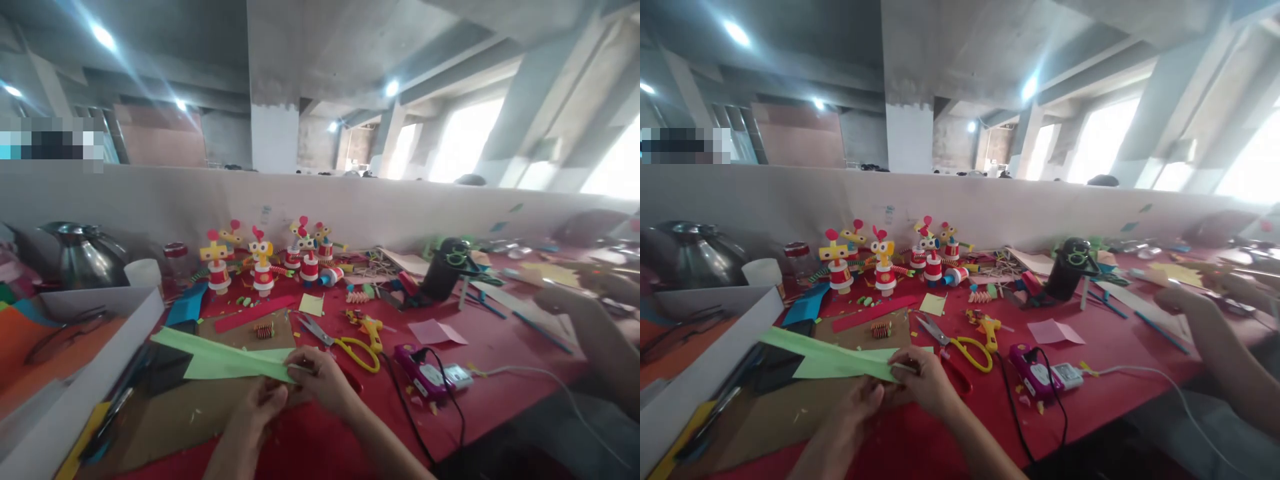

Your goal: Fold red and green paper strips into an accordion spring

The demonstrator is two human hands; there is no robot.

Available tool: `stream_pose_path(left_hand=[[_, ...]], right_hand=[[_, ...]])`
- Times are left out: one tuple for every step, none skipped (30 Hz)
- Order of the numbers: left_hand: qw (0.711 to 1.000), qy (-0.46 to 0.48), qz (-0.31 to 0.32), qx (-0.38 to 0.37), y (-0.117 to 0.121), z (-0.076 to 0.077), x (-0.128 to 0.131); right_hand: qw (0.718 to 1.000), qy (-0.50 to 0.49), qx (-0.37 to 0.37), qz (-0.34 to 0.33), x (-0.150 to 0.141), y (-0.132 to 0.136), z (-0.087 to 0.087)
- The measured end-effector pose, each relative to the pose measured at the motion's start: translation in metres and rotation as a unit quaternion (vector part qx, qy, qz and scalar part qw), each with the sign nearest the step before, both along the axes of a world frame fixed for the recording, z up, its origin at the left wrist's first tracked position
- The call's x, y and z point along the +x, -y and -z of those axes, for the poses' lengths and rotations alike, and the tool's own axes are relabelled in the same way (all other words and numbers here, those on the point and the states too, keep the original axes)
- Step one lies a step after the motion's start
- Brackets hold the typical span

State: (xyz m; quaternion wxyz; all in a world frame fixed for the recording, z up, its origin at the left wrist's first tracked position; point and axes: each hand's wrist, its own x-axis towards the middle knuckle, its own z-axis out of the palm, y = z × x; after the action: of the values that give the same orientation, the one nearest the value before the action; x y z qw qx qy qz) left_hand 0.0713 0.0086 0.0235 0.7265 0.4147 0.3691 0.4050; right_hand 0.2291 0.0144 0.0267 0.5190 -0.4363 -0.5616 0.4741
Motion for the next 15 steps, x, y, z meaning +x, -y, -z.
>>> stream_pose_path(left_hand=[[0.999, 0.028, -0.019, -0.021, -0.009, -0.008, 0.005], [0.998, 0.036, -0.047, -0.038, -0.019, -0.015, 0.009], [0.995, 0.030, -0.086, -0.038, -0.029, -0.021, 0.012], [0.992, 0.015, -0.120, -0.021, -0.039, -0.026, 0.013], [0.990, 0.003, -0.142, 0.001, -0.048, -0.029, 0.014], [0.987, -0.004, -0.158, 0.023, -0.056, -0.030, 0.013], [0.985, -0.007, -0.164, 0.043, -0.062, -0.030, 0.011], [0.985, -0.009, -0.165, 0.054, -0.067, -0.028, 0.009], [0.985, -0.010, -0.162, 0.058, -0.070, -0.025, 0.006], [0.986, -0.009, -0.155, 0.055, -0.072, -0.021, 0.003], [0.988, -0.009, -0.149, 0.049, -0.073, -0.018, 0.001], [0.989, -0.009, -0.144, 0.042, -0.073, -0.015, -0.001], [0.989, -0.010, -0.143, 0.039, -0.072, -0.012, -0.003], [0.988, -0.014, -0.147, 0.041, -0.072, -0.010, -0.004], [0.987, -0.022, -0.153, 0.048, -0.072, -0.009, -0.005]], right_hand=[[1.000, -0.007, 0.006, -0.010, -0.002, -0.007, -0.005], [1.000, -0.011, 0.013, -0.021, -0.004, -0.014, -0.009], [0.999, -0.016, 0.020, -0.033, -0.006, -0.021, -0.013], [0.998, -0.022, 0.027, -0.045, -0.007, -0.029, -0.016], [0.998, -0.030, 0.030, -0.052, -0.009, -0.037, -0.018], [0.997, -0.041, 0.033, -0.050, -0.010, -0.043, -0.019], [0.997, -0.053, 0.035, -0.041, -0.012, -0.050, -0.019], [0.997, -0.068, 0.038, -0.026, -0.013, -0.055, -0.018], [0.996, -0.082, 0.042, -0.009, -0.015, -0.059, -0.015], [0.994, -0.096, 0.044, 0.007, -0.016, -0.062, -0.011], [0.993, -0.107, 0.045, 0.020, -0.017, -0.064, -0.006], [0.992, -0.113, 0.042, 0.028, -0.018, -0.064, -0.002], [0.992, -0.114, 0.035, 0.033, -0.018, -0.064, 0.003], [0.993, -0.112, 0.026, 0.037, -0.018, -0.063, 0.007], [0.993, -0.109, 0.017, 0.038, -0.018, -0.062, 0.010]])
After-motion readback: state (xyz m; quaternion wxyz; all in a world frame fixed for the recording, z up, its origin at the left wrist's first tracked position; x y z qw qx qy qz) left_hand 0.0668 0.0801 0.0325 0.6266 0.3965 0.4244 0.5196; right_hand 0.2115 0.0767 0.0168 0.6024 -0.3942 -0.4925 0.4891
